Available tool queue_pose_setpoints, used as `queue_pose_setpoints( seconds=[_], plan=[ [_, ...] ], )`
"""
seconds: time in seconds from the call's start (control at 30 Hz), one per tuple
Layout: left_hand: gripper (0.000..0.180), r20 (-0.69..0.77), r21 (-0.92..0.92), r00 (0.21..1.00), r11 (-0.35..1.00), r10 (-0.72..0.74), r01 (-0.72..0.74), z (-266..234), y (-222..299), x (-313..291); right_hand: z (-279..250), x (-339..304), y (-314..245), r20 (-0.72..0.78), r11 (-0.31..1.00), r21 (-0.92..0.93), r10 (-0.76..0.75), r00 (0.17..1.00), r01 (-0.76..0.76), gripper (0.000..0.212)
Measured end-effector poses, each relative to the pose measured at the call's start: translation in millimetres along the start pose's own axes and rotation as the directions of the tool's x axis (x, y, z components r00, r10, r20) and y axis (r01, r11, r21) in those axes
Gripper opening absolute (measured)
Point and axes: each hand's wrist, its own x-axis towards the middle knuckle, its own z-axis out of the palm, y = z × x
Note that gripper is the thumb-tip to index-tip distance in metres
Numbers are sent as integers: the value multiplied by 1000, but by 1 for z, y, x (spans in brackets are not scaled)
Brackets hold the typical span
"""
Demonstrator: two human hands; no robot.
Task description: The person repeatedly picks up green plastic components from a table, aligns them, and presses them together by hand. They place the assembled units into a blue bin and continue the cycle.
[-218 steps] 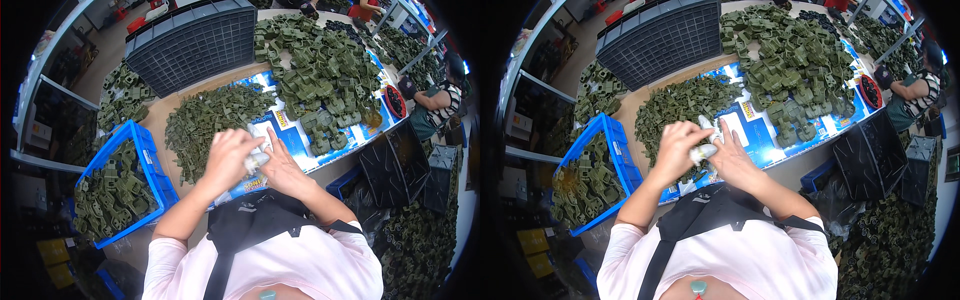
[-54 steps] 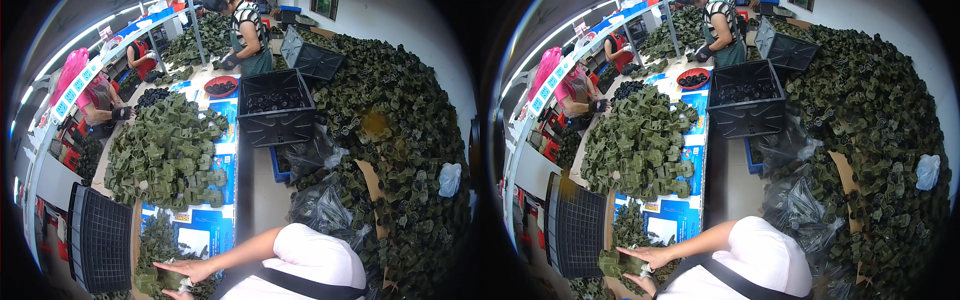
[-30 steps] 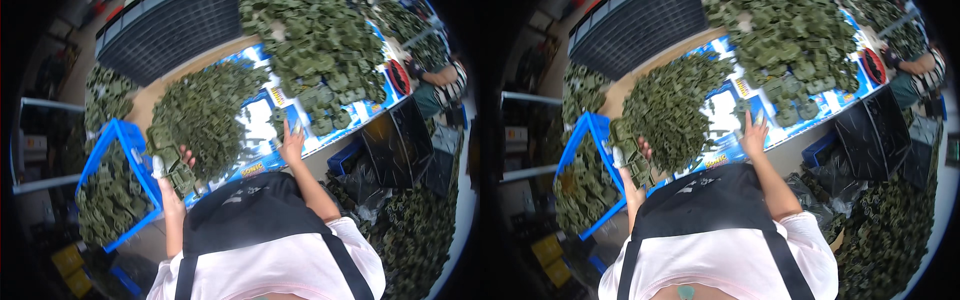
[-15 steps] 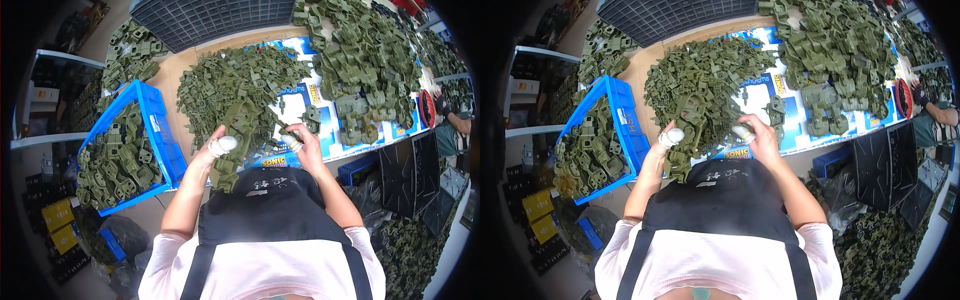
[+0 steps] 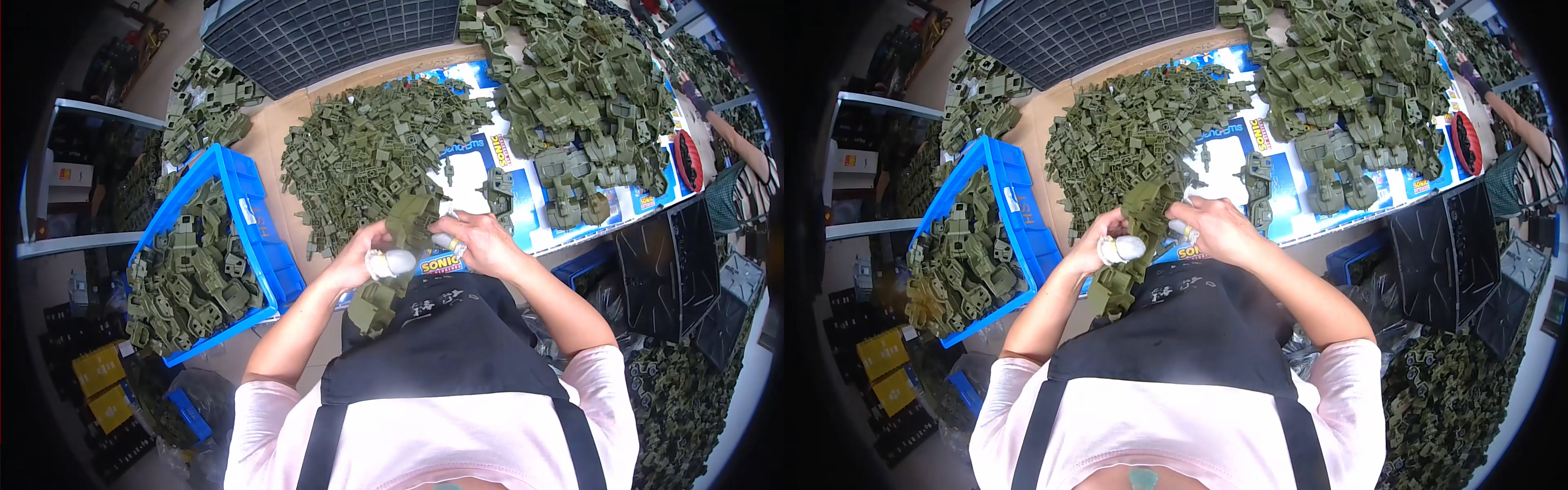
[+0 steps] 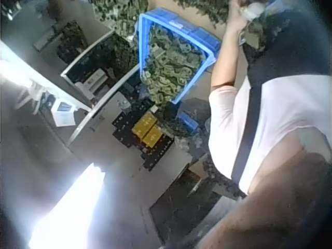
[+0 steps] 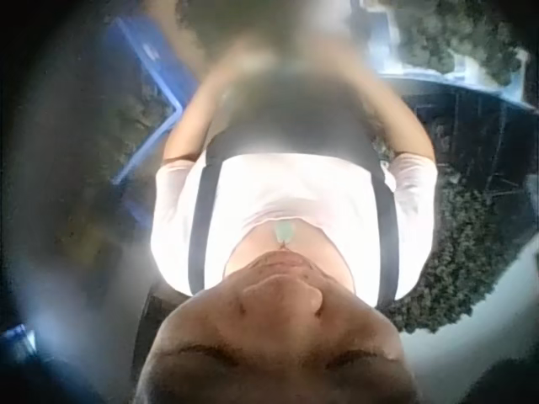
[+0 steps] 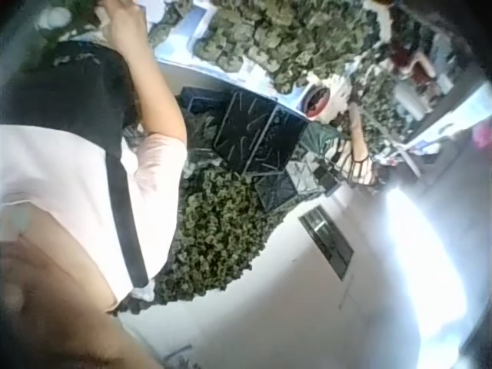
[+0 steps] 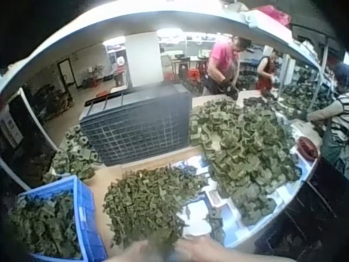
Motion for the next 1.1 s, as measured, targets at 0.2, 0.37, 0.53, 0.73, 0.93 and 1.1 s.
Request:
queue_pose_setpoints(
  seconds=[0.2, 0.37, 0.53, 0.73, 0.93, 1.1],
  plan=[
    [48, 14, -10, 999, 999, -40, 40, 6, 7, -3, 11, -10, 3, 31, 990, -102, -96, 995, 99, 44],
    [46, 37, -45, 996, 995, -82, 84, 4, -3, 7, 20, -5, 22, -48, 993, 108, -50, 998, 55, 37],
    [33, -99, -389, 954, 893, -283, 225, 5, -23, 3, 3, 30, 29, 188, 991, 130, 15, 982, -40, 26],
    [41, -474, -640, 860, 745, -190, -188, -47, -55, -11, 48, 97, 135, -473, 918, 234, 394, 788, -319, 25],
    [47, -481, -744, 814, 643, -326, -182, -23, -48, -5, 112, 110, 184, -388, 713, 237, 692, 609, -659, 27],
    [44, -407, -821, 853, 540, -328, -185, -7, -33, -7, 47, 41, 118, -276, 970, -173, 119, 954, -171, 15]
  ],
)
